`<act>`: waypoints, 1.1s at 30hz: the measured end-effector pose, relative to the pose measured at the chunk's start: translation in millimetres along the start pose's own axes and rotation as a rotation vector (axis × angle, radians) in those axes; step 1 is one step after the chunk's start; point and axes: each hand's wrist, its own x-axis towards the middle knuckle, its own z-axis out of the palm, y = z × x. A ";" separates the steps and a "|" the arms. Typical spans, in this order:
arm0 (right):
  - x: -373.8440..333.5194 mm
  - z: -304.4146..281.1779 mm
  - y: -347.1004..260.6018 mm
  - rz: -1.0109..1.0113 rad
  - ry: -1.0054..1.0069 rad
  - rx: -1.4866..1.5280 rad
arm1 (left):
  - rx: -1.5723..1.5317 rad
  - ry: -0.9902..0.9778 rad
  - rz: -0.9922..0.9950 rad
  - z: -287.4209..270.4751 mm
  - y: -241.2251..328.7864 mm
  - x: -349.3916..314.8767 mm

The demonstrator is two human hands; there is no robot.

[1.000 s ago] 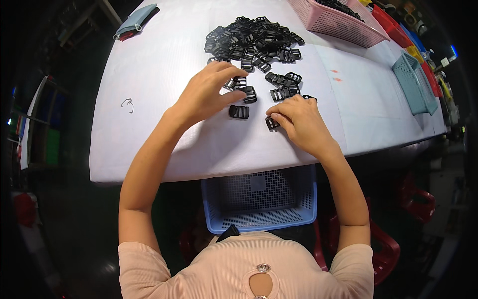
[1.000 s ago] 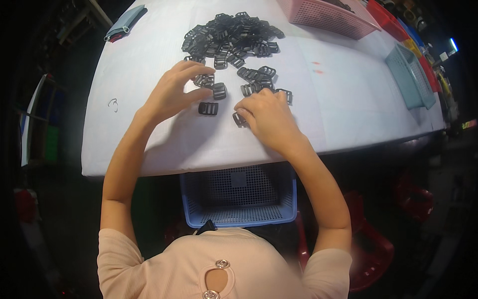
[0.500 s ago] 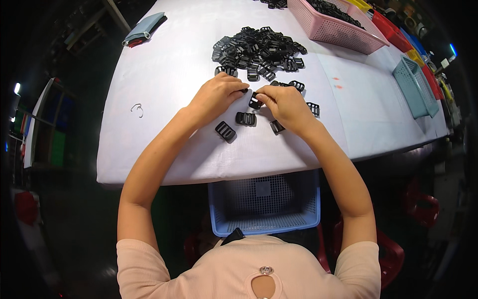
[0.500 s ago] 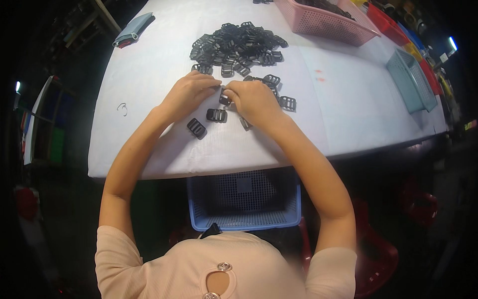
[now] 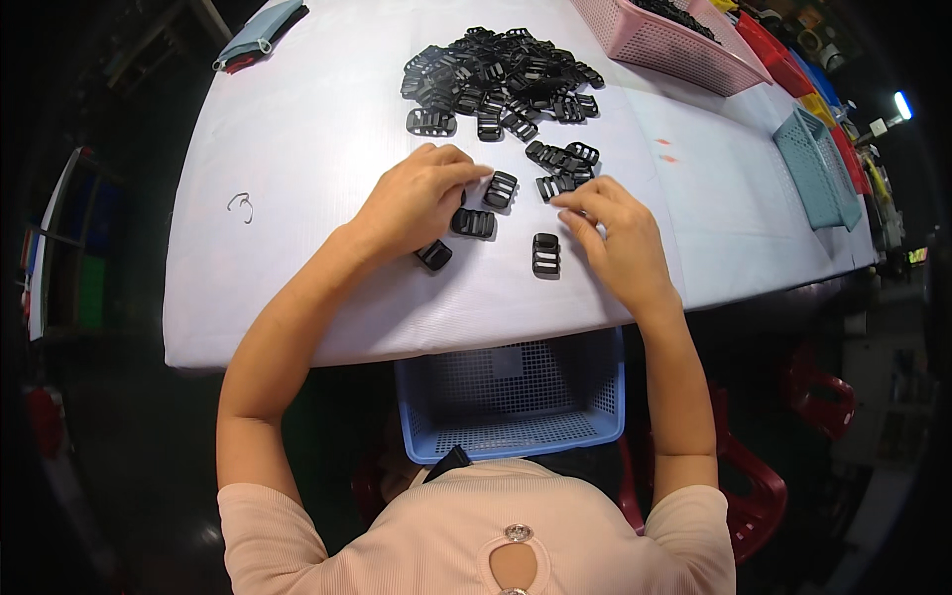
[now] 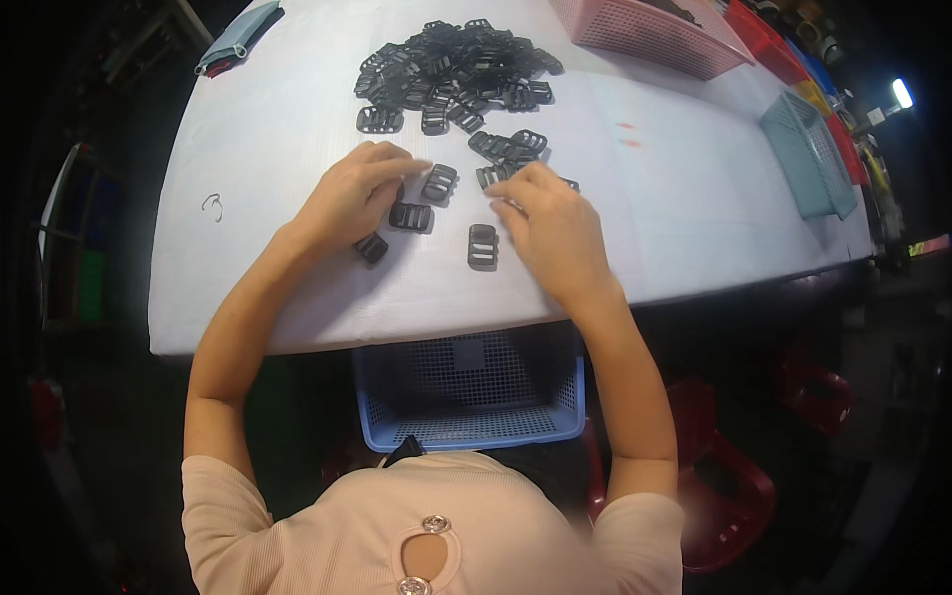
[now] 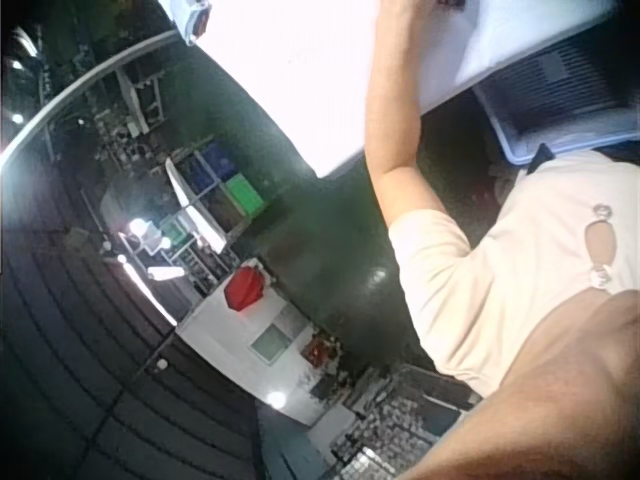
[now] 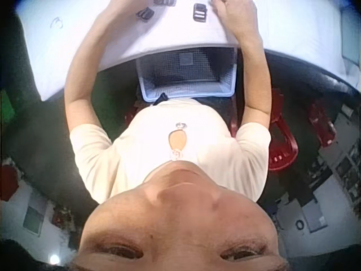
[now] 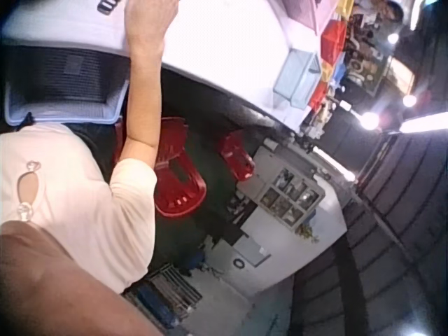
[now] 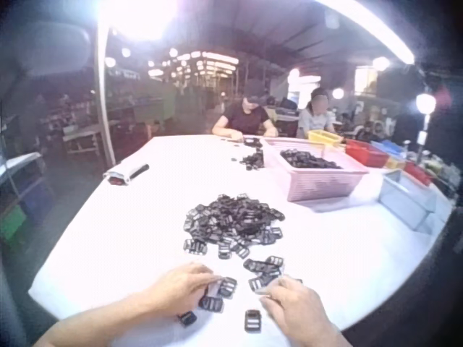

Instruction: The person sorts small black plastic clips on a white table, arranging them into neat rows and then gathering them into a blue basket. The person repeats this process with a second batch of clips from a pink basket.

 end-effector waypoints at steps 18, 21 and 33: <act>-2.7 -16.7 41.7 -0.089 0.107 -0.164 | 0.089 -0.221 0.110 28.6 10.1 87.0; -7.7 -6.2 46.4 -0.207 0.149 -0.294 | 0.061 -0.131 0.072 24.9 11.1 79.1; -7.5 -11.9 31.3 -0.202 0.130 -0.334 | 0.167 0.000 0.081 28.3 24.0 68.9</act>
